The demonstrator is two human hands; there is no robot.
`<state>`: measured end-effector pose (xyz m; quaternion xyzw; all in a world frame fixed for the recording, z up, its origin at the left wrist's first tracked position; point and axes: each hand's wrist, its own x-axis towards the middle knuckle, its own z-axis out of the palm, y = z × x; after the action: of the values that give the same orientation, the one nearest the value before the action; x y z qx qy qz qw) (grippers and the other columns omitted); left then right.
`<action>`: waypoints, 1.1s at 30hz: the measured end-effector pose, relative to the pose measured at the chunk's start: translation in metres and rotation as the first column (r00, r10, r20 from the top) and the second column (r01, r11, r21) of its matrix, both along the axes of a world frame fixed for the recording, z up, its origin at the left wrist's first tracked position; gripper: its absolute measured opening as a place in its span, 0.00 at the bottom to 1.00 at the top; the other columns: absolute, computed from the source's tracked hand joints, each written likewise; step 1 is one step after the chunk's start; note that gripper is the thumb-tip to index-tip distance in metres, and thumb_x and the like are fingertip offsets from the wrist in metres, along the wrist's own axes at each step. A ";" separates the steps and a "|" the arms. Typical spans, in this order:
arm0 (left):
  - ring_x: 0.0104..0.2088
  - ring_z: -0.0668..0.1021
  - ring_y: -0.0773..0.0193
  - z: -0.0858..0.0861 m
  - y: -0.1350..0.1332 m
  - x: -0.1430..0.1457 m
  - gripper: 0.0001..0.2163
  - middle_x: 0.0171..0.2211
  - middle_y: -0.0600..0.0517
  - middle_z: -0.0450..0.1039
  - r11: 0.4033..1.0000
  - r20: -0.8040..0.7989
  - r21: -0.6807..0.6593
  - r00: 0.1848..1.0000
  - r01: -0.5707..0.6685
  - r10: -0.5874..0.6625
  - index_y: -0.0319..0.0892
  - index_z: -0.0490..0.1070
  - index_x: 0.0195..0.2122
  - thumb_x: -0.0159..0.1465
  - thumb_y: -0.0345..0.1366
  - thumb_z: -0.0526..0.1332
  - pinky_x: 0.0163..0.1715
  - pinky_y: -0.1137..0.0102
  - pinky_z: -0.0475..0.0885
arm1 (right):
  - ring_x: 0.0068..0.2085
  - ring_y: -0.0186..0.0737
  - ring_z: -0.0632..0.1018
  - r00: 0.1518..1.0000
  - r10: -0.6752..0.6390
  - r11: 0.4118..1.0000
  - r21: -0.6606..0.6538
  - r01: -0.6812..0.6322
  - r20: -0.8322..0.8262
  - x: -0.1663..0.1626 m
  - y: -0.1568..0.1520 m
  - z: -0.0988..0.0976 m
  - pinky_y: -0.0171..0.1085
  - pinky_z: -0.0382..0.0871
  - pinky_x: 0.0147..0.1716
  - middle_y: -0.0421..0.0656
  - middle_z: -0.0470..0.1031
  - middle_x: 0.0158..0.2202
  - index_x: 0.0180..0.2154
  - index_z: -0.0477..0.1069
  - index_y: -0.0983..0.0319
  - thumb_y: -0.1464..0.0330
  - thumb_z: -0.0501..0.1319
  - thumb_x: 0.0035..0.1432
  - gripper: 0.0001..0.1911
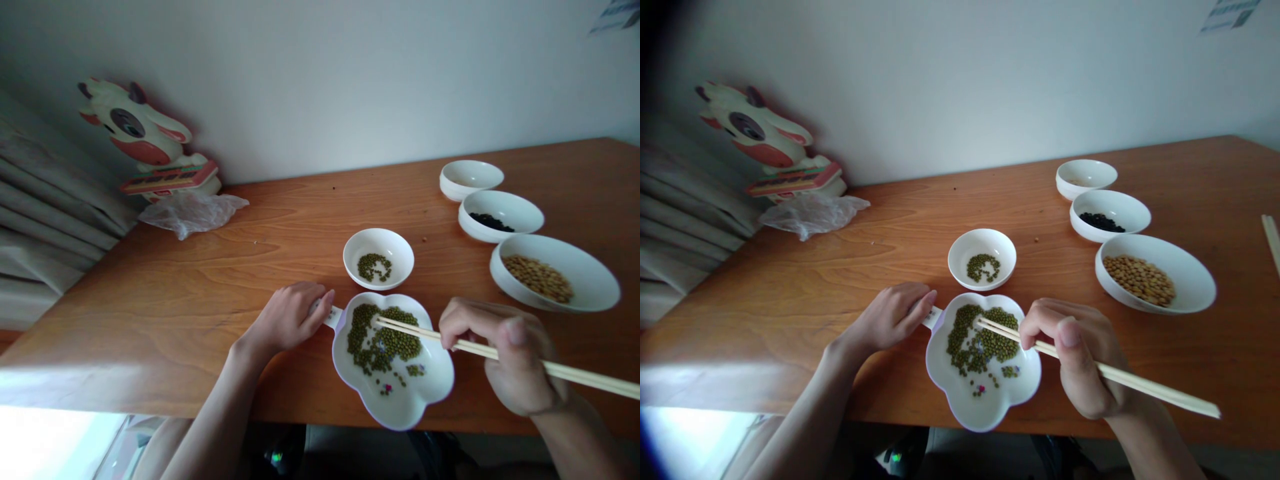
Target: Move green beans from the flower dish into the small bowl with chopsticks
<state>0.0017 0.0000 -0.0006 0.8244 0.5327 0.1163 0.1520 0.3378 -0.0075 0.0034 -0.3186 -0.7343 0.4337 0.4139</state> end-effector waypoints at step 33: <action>0.33 0.77 0.60 -0.002 0.001 0.003 0.23 0.34 0.49 0.77 1.000 -0.013 -0.011 1.000 -0.015 0.015 0.43 0.70 0.34 0.80 0.47 0.45 0.35 0.66 0.64 | 0.29 0.39 0.73 0.826 -0.505 0.819 -0.441 0.368 -0.250 0.011 0.013 0.028 0.36 0.68 0.22 0.42 0.70 0.30 0.29 0.78 0.57 0.58 0.65 0.65 0.13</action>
<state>0.0043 0.0014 -0.0027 0.8203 0.5403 0.1093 0.1525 0.3484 0.0056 0.0316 -0.4698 -0.4557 0.5070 0.5609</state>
